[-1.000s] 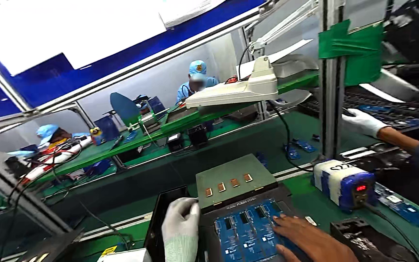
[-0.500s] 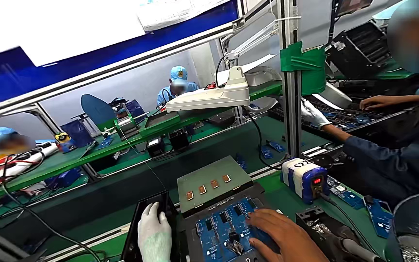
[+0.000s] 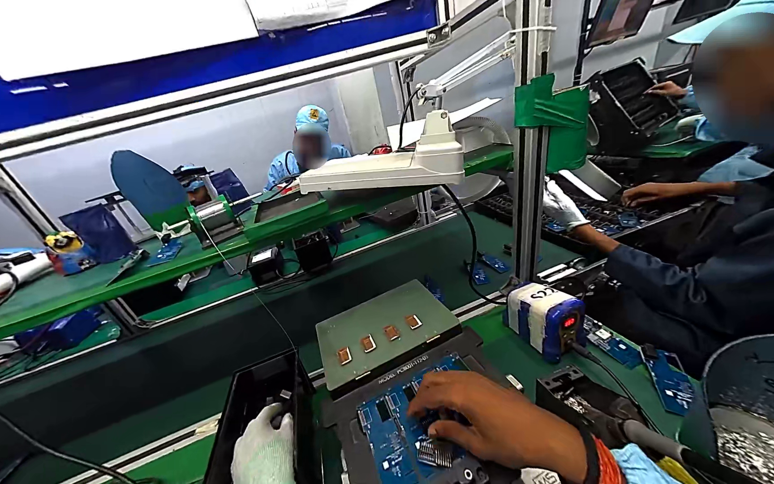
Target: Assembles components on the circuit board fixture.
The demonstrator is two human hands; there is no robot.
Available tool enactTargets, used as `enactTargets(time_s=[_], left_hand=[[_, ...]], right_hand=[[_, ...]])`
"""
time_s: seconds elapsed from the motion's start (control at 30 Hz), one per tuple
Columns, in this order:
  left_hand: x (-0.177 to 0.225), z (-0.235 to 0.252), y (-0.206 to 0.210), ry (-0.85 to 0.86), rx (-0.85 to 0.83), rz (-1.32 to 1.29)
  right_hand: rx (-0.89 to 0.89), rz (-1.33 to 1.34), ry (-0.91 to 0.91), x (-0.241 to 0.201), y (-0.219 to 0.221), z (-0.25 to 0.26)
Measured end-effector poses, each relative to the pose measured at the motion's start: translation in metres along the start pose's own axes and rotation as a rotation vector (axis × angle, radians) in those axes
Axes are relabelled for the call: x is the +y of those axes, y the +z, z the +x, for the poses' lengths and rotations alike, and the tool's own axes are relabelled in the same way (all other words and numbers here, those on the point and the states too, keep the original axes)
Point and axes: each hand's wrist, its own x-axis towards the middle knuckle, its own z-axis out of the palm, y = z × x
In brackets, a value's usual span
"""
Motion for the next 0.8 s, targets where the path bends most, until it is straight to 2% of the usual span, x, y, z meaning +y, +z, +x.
enactTargets(time_s=[0.1,0.23,0.43,0.63,0.8], left_hand=[[-0.001,0.002,0.001,0.033,0.023,-0.035],[-0.001,0.004,0.006,0.018,0.035,-0.012],[-0.003,0.009,0.005,0.021,0.008,-0.010],[0.005,0.003,-0.003,0.011,0.150,-0.084],[0.014,-0.002,-0.018,0.204,0.333,-0.258]], right_hand=[[0.157,-0.080,0.080,-0.001,-0.001,-0.001],[0.328,-0.036,0.228,0.012,-0.013,-0.011],[0.361,0.107,0.287,0.022,-0.021,-0.021],[0.317,0.007,0.336,0.027,-0.017,-0.013],[0.231,-0.112,0.373,0.018,-0.021,-0.009]])
